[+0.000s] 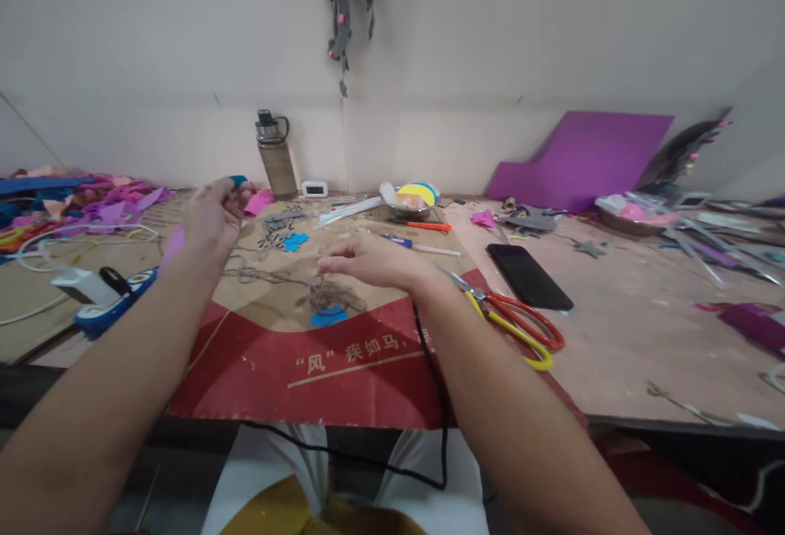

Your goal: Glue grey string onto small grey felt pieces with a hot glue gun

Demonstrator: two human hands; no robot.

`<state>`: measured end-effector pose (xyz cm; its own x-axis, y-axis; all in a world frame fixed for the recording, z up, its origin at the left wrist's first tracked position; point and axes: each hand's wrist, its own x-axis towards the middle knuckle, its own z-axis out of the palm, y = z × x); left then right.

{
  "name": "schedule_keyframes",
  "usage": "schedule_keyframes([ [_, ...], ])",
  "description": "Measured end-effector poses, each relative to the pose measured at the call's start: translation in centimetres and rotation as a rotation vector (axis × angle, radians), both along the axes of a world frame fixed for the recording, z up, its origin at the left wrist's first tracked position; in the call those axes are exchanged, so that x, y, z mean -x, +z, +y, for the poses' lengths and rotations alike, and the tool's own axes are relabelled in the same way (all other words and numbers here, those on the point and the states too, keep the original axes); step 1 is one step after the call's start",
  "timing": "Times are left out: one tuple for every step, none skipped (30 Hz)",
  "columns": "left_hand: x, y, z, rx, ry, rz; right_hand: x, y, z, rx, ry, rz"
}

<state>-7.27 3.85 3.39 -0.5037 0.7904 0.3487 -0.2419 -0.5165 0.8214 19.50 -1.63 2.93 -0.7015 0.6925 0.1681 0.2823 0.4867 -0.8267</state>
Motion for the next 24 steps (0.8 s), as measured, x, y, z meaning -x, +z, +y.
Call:
schedule_keyframes([
  [-1.0, -0.2, -0.4, -0.038, -0.023, 0.014, 0.5, -0.6, 0.2, -0.078, -0.117, -0.018],
  [-2.1, -0.4, -0.8, -0.059, -0.045, 0.057, 1.2, -1.2, 0.3, -0.133, -0.238, 0.033],
  [-3.2, -0.7, -1.3, -0.076, -0.062, 0.122, 1.9, -1.8, 0.5, -0.138, -0.322, 0.117],
  [-4.3, -0.9, -1.9, -0.097, -0.065, 0.209, 2.7, -2.4, 0.5, -0.125, -0.377, 0.2],
  [-5.2, -1.1, -2.5, -0.112, -0.065, 0.325, 3.5, -2.9, 0.5, -0.108, -0.416, 0.278],
  [-6.0, -1.3, -3.1, -0.123, -0.06, 0.454, 4.1, -3.3, 0.5, -0.08, -0.426, 0.349],
  [-6.5, -1.5, -3.7, -0.149, -0.043, 0.572, 4.7, -3.6, 0.5, -0.032, -0.42, 0.428],
  [-6.9, -1.6, -4.2, -0.185, -0.014, 0.675, 5.2, -3.8, 0.4, 0.036, -0.399, 0.507],
  [-7.2, -1.6, -4.6, -0.208, 0.026, 0.757, 5.6, -4.0, 0.3, 0.107, -0.368, 0.58],
  [-7.3, -1.6, -4.9, -0.219, 0.053, 0.817, 5.8, -4.0, 0.2, 0.176, -0.329, 0.637],
  [-7.4, -1.6, -5.1, -0.221, 0.075, 0.851, 5.9, -4.0, 0.0, 0.23, -0.289, 0.674],
  [-7.4, -1.6, -5.1, -0.212, 0.085, 0.863, 6.0, -3.9, -0.1, 0.265, -0.255, 0.693],
  [-7.3, -1.6, -5.1, -0.194, 0.081, 0.855, 6.0, -3.8, -0.3, 0.284, -0.231, 0.7],
  [-7.3, -1.6, -4.9, -0.17, 0.069, 0.824, 5.9, -3.7, -0.4, 0.293, -0.223, 0.698],
  [-7.2, -1.6, -4.7, -0.145, 0.048, 0.774, 5.8, -3.7, -0.5, 0.294, -0.231, 0.687],
  [-7.2, -1.6, -4.5, -0.118, 0.018, 0.707, 5.7, -3.7, -0.5, 0.291, -0.251, 0.668],
  [-7.2, -1.6, -4.2, -0.09, -0.023, 0.626, 5.6, -3.7, -0.4, 0.283, -0.28, 0.643],
  [-7.1, -1.7, -4.0, -0.06, -0.073, 0.543, 5.4, -3.7, -0.3, 0.272, -0.308, 0.611],
  [-7.1, -1.7, -3.9, -0.027, -0.124, 0.465, 5.2, -3.8, -0.1, 0.258, -0.339, 0.579],
  [-7.1, -1.7, -3.8, 0.006, -0.172, 0.397, 5.1, -3.9, 0.2, 0.243, -0.372, 0.551],
  [-7.0, -1.7, -3.7, 0.04, -0.217, 0.347, 4.9, -4.0, 0.4, 0.228, -0.406, 0.524],
  [-7.0, -1.7, -3.7, 0.071, -0.251, 0.309, 4.7, -4.1, 0.6, 0.207, -0.439, 0.491],
  [-6.9, -1.7, -3.7, 0.096, -0.274, 0.278, 4.6, -4.3, 0.8, 0.173, -0.463, 0.446],
  [-6.9, -1.7, -3.7, 0.115, -0.291, 0.249, 4.5, -4.4, 0.8, 0.117, -0.47, 0.387],
])
